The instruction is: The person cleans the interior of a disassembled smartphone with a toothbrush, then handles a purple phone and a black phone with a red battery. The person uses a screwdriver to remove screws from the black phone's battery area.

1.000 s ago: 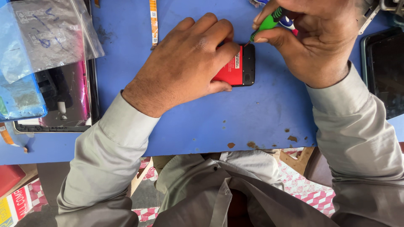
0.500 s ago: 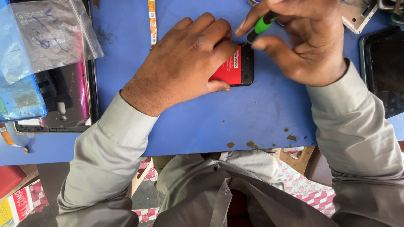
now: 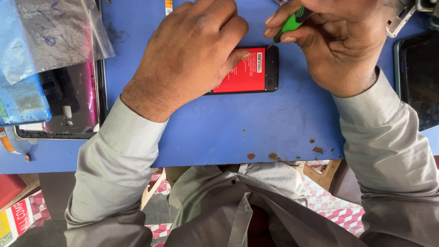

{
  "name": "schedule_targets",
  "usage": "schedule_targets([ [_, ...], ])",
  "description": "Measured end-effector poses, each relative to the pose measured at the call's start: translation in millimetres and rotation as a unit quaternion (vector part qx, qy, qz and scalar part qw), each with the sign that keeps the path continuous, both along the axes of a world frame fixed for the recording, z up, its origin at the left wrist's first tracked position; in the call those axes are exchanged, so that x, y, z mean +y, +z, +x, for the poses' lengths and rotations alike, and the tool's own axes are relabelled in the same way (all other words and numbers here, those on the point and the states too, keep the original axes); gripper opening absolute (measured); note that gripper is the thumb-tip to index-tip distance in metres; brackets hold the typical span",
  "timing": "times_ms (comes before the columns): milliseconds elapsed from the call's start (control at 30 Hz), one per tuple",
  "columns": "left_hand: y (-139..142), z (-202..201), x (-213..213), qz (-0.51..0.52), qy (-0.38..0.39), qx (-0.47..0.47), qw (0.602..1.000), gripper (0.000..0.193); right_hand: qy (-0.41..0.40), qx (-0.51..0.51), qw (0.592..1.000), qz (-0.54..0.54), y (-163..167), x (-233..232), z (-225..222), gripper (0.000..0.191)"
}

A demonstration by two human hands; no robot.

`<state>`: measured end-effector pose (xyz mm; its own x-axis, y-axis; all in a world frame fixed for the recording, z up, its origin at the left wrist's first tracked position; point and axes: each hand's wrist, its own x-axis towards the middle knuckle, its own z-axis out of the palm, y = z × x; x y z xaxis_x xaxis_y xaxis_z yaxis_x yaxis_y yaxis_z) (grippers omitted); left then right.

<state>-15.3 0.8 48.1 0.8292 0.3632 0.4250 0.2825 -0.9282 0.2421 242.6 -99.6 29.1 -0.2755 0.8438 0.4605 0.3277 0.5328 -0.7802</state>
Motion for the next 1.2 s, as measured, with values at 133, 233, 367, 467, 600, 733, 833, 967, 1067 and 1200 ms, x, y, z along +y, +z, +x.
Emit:
schedule_targets([
  [133, 0.8, 1.6, 0.4, -0.007, -0.016, 0.005, 1.0, 0.032, 0.035, 0.004, 0.999, -0.004, 4.6, 3.0, 0.3, 0.045],
  [233, -0.1, 2.5, 0.8, -0.004, -0.013, 0.015, 1.0, 0.032, 0.043, -0.009, 0.999, -0.019, 6.4, 2.8, 1.0, 0.046],
  [367, -1.5, 2.2, 1.7, -0.013, -0.01, 0.017, 1.0, 0.03, 0.073, 0.002, 0.997, -0.008, 6.2, 6.5, 2.8, 0.045],
  [467, -2.4, 2.3, 2.1, -0.006, -0.002, 0.026, 1.0, 0.027, 0.053, 0.016, 0.998, 0.007, 4.3, 9.5, 3.6, 0.052],
  [600, -2.5, 2.3, 2.4, 0.014, 0.008, 0.021, 1.0, 0.024, 0.002, -0.005, 0.999, 0.04, -1.8, 9.0, 3.6, 0.058],
  [733, 1.2, 1.4, -0.2, -0.002, 0.012, 0.036, 0.999, 0.037, -0.013, 0.001, 1.0, 0.014, -4.1, 2.3, 7.3, 0.051],
  [833, 5.6, 1.7, -2.2, -0.001, -0.02, -0.002, 1.0, 0.05, -0.007, -0.004, 1.0, 0.008, -3.1, 0.3, 8.2, 0.048],
  [967, 8.8, 3.3, -4.9, -0.023, -0.029, 0.028, 0.999, 0.062, 0.008, -0.006, 1.0, 0.0, 1.3, 1.2, 7.5, 0.043],
  [1067, 7.9, 3.9, -5.8, -0.023, -0.039, 0.034, 0.998, 0.063, 0.016, -0.003, 1.0, -0.003, 4.1, 2.6, 6.7, 0.041],
  [1200, 5.6, 3.0, -7.4, -0.029, -0.043, 0.027, 0.998, 0.063, 0.044, 0.002, 0.999, -0.017, 8.2, 4.2, 6.8, 0.041],
])
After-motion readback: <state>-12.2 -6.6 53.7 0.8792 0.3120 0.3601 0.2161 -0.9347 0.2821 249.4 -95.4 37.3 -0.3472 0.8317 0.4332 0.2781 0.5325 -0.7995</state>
